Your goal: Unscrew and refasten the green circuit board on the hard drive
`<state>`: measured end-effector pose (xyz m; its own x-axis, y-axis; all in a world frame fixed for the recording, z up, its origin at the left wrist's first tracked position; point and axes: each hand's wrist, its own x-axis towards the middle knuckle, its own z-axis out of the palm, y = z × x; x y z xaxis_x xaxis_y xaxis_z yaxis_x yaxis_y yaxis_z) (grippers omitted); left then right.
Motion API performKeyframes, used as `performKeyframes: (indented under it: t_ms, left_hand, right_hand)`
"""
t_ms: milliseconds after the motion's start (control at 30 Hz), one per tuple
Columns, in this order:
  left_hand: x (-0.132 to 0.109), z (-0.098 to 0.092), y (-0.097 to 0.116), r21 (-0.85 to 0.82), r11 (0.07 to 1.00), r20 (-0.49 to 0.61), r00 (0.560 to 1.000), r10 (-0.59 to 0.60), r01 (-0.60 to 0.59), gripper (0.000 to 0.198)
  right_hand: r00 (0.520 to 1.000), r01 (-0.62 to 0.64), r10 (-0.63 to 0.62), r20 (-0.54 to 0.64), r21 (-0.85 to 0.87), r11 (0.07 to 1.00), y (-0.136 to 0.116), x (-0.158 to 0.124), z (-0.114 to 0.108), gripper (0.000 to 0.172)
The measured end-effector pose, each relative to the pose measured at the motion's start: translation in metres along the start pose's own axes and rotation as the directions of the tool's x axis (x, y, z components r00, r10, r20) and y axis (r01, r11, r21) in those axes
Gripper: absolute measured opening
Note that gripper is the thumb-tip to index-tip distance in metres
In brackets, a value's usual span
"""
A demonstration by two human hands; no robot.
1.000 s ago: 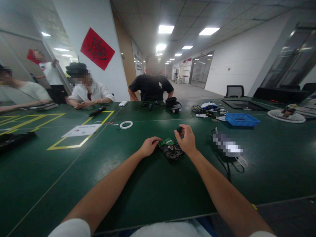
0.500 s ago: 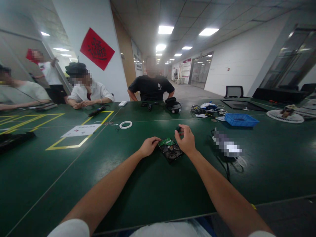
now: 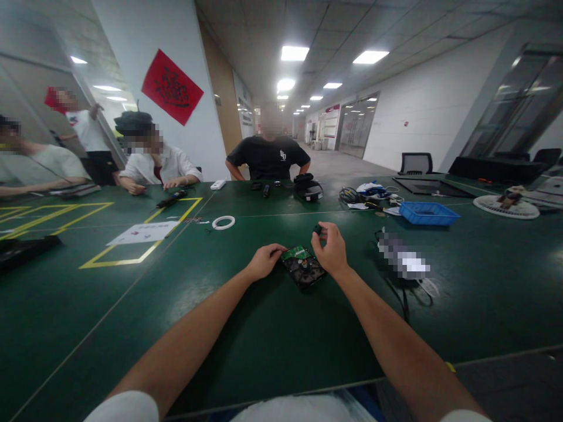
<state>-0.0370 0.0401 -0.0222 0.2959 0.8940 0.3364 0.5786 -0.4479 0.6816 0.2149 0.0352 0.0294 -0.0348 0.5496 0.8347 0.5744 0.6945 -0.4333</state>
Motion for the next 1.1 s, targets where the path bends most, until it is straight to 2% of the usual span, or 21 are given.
performKeyframes:
  t_ms: [100, 400, 667, 900, 1100]
  left_hand:
    - [0.0001, -0.0003, -0.0001, 0.003, 1.000, 0.000, 1.000, -0.005, 0.005, 0.029]
    - [-0.0002, -0.0001, -0.0008, 0.010, 1.000, -0.008, 1.000, 0.015, -0.015, 0.029]
    - [-0.0003, 0.0000, -0.0019, 0.016, 1.000, -0.013, 1.000, 0.023, -0.023, 0.029]
    - [-0.0010, -0.0004, 0.0003, 0.008, 1.000, -0.012, 1.000, 0.024, -0.023, 0.029]
    - [-0.0010, 0.0005, -0.0013, 0.003, 1.000, -0.016, 0.999, 0.028, -0.028, 0.029]
  right_hand:
    - [1.000, -0.011, 0.011, -0.017, 0.033, 0.999, 0.0023, 0.0004, 0.0020, 0.034]
    - [1.000, 0.029, -0.029, 0.013, -0.050, 0.998, -0.0030, 0.0016, -0.0037, 0.029]
    - [0.999, -0.011, 0.011, -0.032, 0.000, 1.000, -0.0008, 0.0014, 0.0000, 0.029]
    - [1.000, 0.016, -0.015, 0.015, -0.037, 0.999, -0.0035, 0.0012, -0.0037, 0.030]
    - [0.999, -0.036, 0.036, -0.010, 0.008, 0.999, 0.0001, 0.0010, 0.0001, 0.032]
